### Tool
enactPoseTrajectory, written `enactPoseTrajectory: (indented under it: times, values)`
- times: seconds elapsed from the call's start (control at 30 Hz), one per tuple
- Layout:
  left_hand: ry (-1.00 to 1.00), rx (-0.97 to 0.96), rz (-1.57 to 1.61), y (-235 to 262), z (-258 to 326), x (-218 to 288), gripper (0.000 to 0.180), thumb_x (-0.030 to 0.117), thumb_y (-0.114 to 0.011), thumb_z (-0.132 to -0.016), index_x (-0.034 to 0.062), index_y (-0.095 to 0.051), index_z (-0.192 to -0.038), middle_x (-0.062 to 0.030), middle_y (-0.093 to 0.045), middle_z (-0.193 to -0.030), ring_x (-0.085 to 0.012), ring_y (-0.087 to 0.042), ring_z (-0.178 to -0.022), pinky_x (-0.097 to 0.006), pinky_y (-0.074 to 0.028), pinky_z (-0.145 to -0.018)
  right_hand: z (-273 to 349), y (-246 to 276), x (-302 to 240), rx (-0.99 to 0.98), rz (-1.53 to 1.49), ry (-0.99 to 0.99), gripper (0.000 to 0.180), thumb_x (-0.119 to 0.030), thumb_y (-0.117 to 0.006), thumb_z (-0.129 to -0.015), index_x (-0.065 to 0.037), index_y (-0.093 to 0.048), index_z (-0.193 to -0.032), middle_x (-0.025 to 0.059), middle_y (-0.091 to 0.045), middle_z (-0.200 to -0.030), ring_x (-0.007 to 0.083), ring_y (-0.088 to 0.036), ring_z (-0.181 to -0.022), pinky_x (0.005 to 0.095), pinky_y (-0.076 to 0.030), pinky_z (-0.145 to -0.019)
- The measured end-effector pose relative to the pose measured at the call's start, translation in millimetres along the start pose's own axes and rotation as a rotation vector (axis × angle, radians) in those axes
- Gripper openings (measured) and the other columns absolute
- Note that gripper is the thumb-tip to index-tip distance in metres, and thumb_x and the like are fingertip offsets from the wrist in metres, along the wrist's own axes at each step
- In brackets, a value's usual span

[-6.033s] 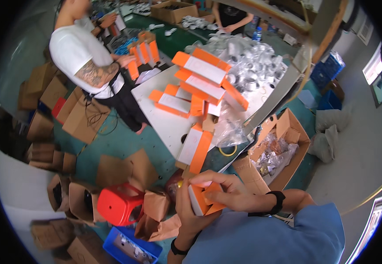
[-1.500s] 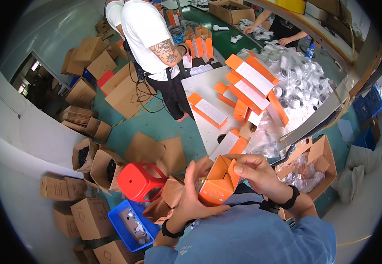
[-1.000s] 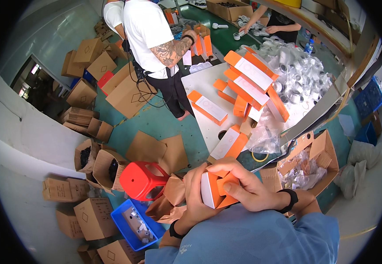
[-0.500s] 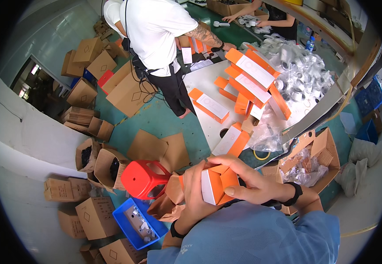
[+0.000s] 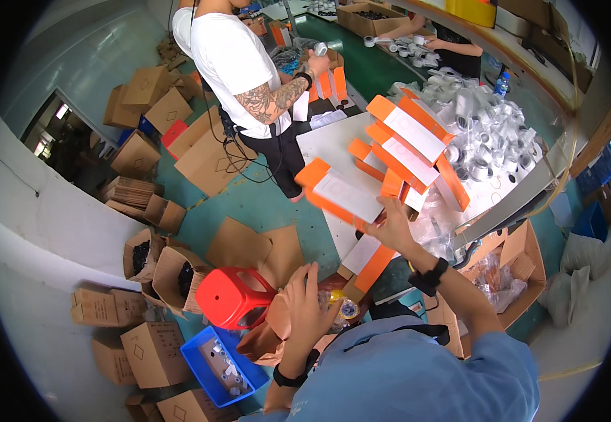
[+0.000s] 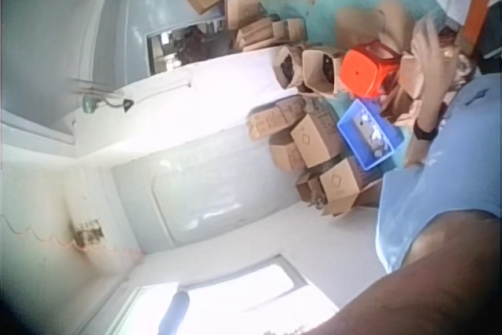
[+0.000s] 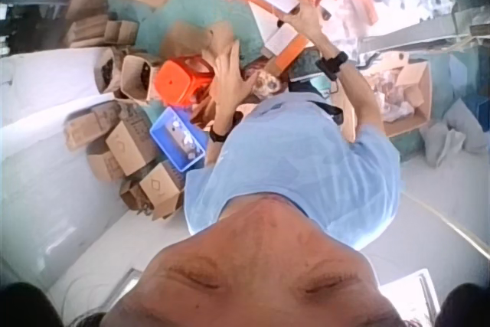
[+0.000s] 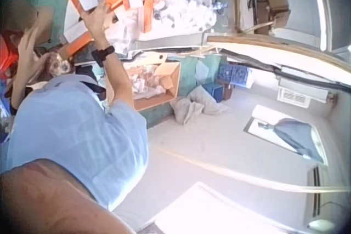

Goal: Folding cardboard boxes and using a tape dispenser for packaging in a factory environment.

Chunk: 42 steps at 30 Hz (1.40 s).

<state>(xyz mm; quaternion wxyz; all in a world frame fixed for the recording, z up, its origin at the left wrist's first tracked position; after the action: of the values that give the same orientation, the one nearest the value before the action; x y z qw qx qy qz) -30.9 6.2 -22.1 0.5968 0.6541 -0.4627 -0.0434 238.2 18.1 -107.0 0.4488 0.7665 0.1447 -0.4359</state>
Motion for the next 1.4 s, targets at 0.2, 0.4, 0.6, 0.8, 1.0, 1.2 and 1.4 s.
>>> enactPoseTrajectory:
  times: [0.2, 0.4, 0.6, 0.8, 1.0, 1.2, 1.4]
  values:
    - [0.006, -0.206, 0.148, -77.4, 17.2, -36.1, 0.085, 0.025, -0.08, -0.066, -0.0024, -0.04, -0.135, -0.0218, -0.047, -0.128, -0.0392, -0.045, -0.119, -0.047, -0.036, -0.1, -68.0, -50.5, 68.8, 0.297, 0.03, -0.039, 0.072, -0.023, -0.077, -0.07, 0.004, -0.042, -0.127, 0.0275, -0.047, -0.111, 0.0424, -0.056, -0.095, 0.0421, -0.05, -0.081]
    - [0.023, -0.305, 0.122, -166.5, 20.0, -77.2, 0.092, 0.032, -0.08, -0.067, -0.0033, -0.035, -0.139, -0.0244, -0.045, -0.13, -0.041, -0.045, -0.12, -0.049, -0.04, -0.097, 1.4, -33.4, 112.3, -0.39, 0.108, -0.247, 0.048, -0.018, -0.067, -0.074, 0.0, -0.052, -0.116, 0.021, -0.053, -0.117, 0.041, -0.056, -0.098, 0.0436, -0.049, -0.083]
    - [0.269, -0.433, -0.07, -233.3, 0.6, -95.9, 0.101, 0.04, -0.08, -0.066, -0.0026, -0.029, -0.142, -0.0277, -0.043, -0.134, -0.0403, -0.049, -0.117, -0.047, -0.045, -0.09, 65.8, -47.6, 155.7, -0.076, 0.369, -0.209, 0.061, -0.017, -0.064, -0.072, 0.001, -0.044, -0.126, 0.0239, -0.049, -0.127, 0.0438, -0.049, -0.109, 0.0495, -0.044, -0.094]
    - [0.281, -0.484, 0.32, -225.2, -1.1, -111.1, 0.063, 0.033, -0.073, -0.078, -0.0027, -0.048, -0.125, -0.0256, -0.065, -0.097, -0.0358, -0.065, -0.078, -0.041, -0.051, -0.07, 59.6, -39.6, 134.3, -0.306, 0.324, -0.386, 0.07, -0.026, -0.067, -0.07, 0.0, -0.04, -0.13, 0.0201, -0.057, -0.123, 0.0434, -0.047, -0.114, 0.0503, -0.042, -0.096]
    - [0.339, -0.312, 0.485, -220.6, -4.6, -114.9, 0.044, 0.032, -0.067, -0.083, 0.0035, -0.055, -0.115, -0.0223, -0.068, -0.092, -0.0413, -0.065, -0.086, -0.046, -0.05, -0.074, 45.2, -46.0, 164.6, -0.19, 0.242, -0.404, 0.066, -0.032, -0.073, -0.071, 0.003, -0.047, -0.121, 0.0175, -0.063, -0.106, 0.0382, -0.059, -0.101, 0.0427, -0.046, -0.089]
    - [0.121, 0.033, -0.194, -224.7, 9.3, -126.2, 0.034, 0.029, -0.064, -0.085, 0.0027, -0.056, -0.105, -0.022, -0.067, -0.088, -0.0407, -0.064, -0.082, -0.047, -0.05, -0.075, 37.3, -53.3, 166.8, -0.26, -0.045, -0.571, 0.066, -0.029, -0.08, -0.068, 0.003, -0.048, -0.116, 0.0139, -0.063, -0.099, 0.0253, -0.063, -0.094, 0.034, -0.051, -0.079]
    - [0.418, -0.145, 0.657, -204.7, 4.6, -136.5, 0.017, 0.017, -0.065, -0.087, 0.0038, -0.063, -0.096, -0.0114, -0.066, -0.083, -0.0195, -0.062, -0.073, -0.033, -0.049, -0.067, 45.9, -39.2, 141.1, -0.083, -0.284, -0.581, 0.051, -0.022, -0.08, -0.072, 0.001, -0.05, -0.107, 0.0072, -0.059, -0.091, 0.0165, -0.058, -0.078, 0.0307, -0.05, -0.072]
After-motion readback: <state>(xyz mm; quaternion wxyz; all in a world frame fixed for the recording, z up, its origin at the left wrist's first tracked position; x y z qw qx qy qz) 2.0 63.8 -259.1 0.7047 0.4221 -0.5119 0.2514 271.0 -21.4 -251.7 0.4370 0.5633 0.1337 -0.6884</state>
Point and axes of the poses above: each hand's wrist, its own z-axis away from the middle knuckle, its own y-axis out of the back of the hand, x = y × z, the point moved 2 cm from there along -z, towards the middle knuckle
